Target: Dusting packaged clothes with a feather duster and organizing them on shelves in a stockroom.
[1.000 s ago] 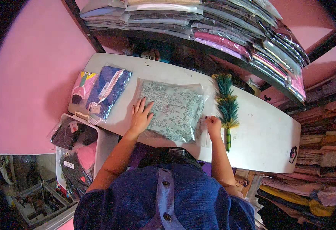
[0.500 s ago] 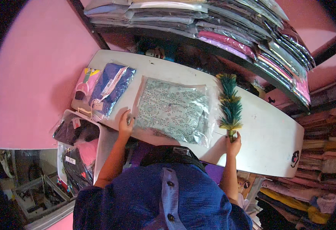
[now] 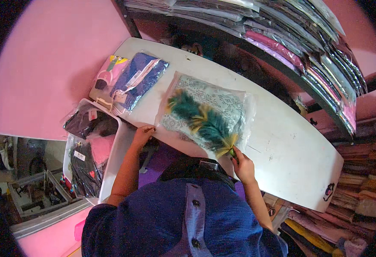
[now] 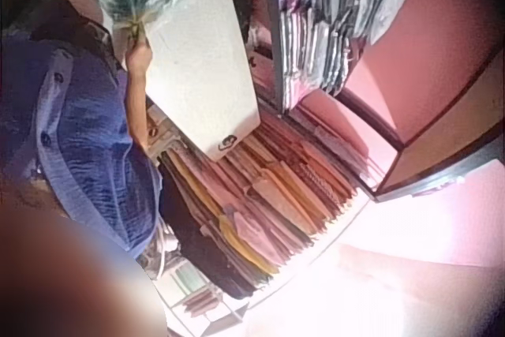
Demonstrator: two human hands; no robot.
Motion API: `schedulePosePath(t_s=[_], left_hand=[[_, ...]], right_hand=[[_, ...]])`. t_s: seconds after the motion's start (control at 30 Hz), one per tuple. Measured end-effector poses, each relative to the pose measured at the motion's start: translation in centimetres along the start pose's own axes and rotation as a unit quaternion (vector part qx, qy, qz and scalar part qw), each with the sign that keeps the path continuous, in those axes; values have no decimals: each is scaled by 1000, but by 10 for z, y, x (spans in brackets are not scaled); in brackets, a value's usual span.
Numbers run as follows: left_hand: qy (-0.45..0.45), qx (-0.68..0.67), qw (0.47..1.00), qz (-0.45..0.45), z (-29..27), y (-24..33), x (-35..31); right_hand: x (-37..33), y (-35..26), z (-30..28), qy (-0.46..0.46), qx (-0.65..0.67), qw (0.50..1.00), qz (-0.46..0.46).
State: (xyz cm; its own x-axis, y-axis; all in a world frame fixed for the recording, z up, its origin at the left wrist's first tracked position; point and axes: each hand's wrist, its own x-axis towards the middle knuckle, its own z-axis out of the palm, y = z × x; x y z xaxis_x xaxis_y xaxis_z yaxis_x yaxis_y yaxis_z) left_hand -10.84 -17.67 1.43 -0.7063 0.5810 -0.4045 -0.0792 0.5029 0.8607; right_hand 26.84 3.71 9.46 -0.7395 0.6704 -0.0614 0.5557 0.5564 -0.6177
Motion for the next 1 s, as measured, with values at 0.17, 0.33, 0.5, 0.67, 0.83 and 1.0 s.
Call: schedulePosePath(t_s=[0.17,0.33,0.5,0.67,0.83,1.0], left_hand=[[41,-103,993,37,4,-21,-1],[138,-119,983,-4,-4,-33,-6],[211,-111,971,-20,-16,-32,-14],[289,-90,918,255,-18,-42,-11],[271,86,916,282,16,28,-22],[178,189,893,367,39,68,-10]], right_hand=[[-3,5,20,5,12,999,-30],[0,-7,17,-48,-51,994,-81],[8,-10,18,-87,-62,984,-142],[27,-14,8,-52,-69,988,-126],[35,-13,-1,-23,-82,992,-98],[49,-19,1,26,-115,993,-33]])
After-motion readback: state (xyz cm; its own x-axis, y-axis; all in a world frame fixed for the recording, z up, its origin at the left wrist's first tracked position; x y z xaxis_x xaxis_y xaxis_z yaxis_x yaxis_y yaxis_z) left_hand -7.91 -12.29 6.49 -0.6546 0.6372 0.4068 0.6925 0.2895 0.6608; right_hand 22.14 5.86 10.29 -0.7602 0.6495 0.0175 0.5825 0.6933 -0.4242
